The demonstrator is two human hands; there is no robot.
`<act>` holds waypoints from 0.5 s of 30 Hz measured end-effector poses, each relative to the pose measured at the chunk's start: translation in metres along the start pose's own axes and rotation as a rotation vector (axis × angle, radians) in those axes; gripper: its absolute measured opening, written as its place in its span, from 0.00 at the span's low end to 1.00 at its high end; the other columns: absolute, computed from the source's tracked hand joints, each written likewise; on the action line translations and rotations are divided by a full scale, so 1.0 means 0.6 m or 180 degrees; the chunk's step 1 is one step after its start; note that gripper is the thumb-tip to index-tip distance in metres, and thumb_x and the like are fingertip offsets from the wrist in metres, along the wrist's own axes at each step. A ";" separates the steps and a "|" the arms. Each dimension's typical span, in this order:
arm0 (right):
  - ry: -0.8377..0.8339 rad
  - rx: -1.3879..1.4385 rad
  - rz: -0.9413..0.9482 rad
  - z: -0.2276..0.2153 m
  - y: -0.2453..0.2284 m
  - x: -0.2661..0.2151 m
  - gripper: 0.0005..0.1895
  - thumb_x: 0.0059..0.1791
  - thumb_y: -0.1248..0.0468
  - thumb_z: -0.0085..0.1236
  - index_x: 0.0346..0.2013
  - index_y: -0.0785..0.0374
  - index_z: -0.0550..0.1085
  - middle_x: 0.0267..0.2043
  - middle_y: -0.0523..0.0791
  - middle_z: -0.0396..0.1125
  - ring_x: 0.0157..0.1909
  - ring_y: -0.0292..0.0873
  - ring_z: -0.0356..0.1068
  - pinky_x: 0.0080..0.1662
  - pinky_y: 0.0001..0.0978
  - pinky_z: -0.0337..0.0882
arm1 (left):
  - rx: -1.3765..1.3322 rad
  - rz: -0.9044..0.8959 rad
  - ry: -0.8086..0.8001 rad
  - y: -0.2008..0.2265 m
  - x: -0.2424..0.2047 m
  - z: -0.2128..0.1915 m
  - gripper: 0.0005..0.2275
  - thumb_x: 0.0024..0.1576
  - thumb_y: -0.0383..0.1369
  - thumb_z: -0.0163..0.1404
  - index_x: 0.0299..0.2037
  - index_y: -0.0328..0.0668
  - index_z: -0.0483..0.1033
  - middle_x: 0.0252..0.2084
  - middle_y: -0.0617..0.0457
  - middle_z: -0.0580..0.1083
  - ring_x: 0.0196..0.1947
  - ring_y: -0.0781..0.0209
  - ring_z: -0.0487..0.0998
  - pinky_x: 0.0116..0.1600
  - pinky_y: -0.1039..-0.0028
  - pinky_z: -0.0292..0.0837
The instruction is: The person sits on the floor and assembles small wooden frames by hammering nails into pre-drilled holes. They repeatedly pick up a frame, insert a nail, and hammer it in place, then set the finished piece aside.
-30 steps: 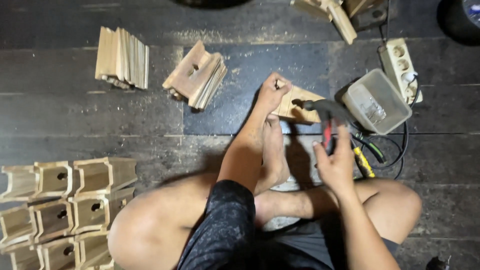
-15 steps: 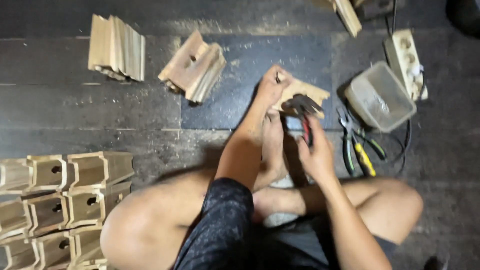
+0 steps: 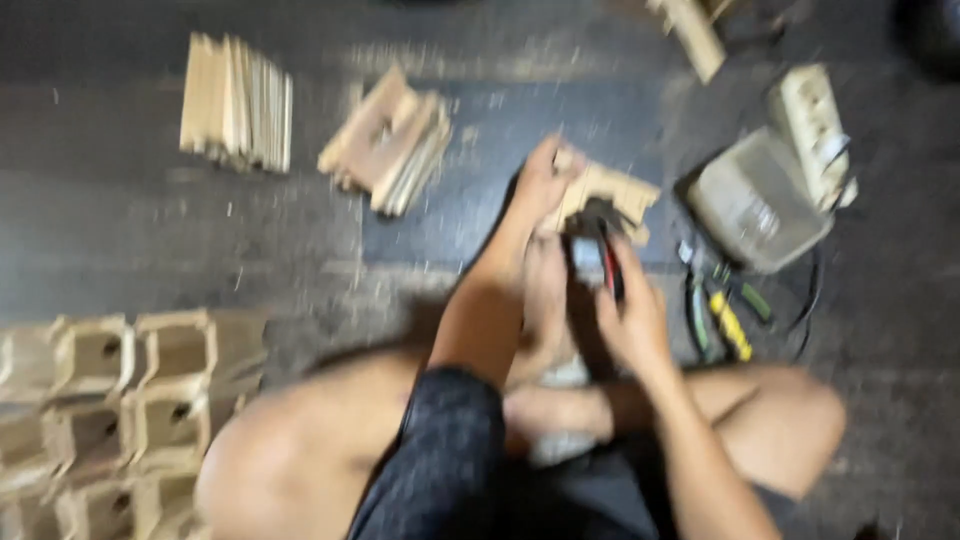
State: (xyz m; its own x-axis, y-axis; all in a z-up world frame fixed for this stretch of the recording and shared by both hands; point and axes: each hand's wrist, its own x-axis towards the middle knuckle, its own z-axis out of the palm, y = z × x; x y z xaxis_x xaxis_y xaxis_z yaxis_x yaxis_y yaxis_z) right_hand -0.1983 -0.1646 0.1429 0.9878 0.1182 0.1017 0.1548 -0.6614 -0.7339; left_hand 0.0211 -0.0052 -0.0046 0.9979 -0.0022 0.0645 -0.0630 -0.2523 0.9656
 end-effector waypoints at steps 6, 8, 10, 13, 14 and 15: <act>0.0539 -0.0128 0.0242 0.005 -0.006 -0.004 0.15 0.57 0.62 0.48 0.58 0.60 0.69 0.27 0.47 0.66 0.19 0.48 0.60 0.30 0.46 0.62 | -0.0033 0.0035 0.0097 0.020 -0.016 -0.019 0.09 0.55 0.42 0.61 0.39 0.57 0.74 0.40 0.58 0.78 0.41 0.63 0.76 0.50 0.73 0.68; 0.0136 0.0263 0.0250 -0.010 -0.035 -0.015 0.31 0.52 0.66 0.50 0.71 0.62 0.64 0.68 0.51 0.68 0.68 0.50 0.68 0.66 0.41 0.63 | -0.0090 -0.0915 -0.0141 0.077 -0.067 -0.042 0.06 0.57 0.35 0.60 0.40 0.54 0.75 0.43 0.56 0.80 0.42 0.60 0.78 0.50 0.70 0.70; 0.0550 0.0262 -0.0014 -0.006 -0.008 0.008 0.30 0.54 0.66 0.51 0.71 0.69 0.61 0.70 0.57 0.63 0.71 0.57 0.63 0.70 0.45 0.60 | 0.0233 -0.0619 -0.0061 -0.028 0.015 0.005 0.17 0.56 0.43 0.58 0.52 0.51 0.72 0.51 0.50 0.79 0.50 0.55 0.79 0.57 0.67 0.70; 0.0492 0.0187 -0.0038 -0.004 -0.029 -0.026 0.31 0.52 0.71 0.55 0.71 0.75 0.62 0.69 0.68 0.60 0.70 0.69 0.60 0.68 0.58 0.61 | 0.0442 -0.0155 -0.0147 -0.062 -0.060 0.007 0.27 0.60 0.44 0.53 0.65 0.34 0.67 0.60 0.32 0.74 0.62 0.36 0.75 0.68 0.54 0.67; 0.0184 0.0120 -0.0040 -0.003 -0.037 0.017 0.33 0.49 0.75 0.58 0.70 0.74 0.66 0.65 0.71 0.63 0.66 0.75 0.62 0.64 0.65 0.64 | 0.0356 0.0276 -0.0165 -0.027 -0.018 -0.015 0.25 0.65 0.38 0.50 0.65 0.20 0.66 0.60 0.18 0.71 0.65 0.23 0.70 0.73 0.45 0.63; 0.0341 0.0086 -0.0209 -0.005 -0.023 0.059 0.33 0.49 0.75 0.58 0.70 0.74 0.66 0.65 0.71 0.63 0.66 0.75 0.62 0.64 0.65 0.64 | 0.0354 0.0501 -0.0103 -0.007 0.049 -0.022 0.25 0.65 0.38 0.50 0.65 0.20 0.66 0.60 0.18 0.71 0.65 0.23 0.70 0.73 0.45 0.63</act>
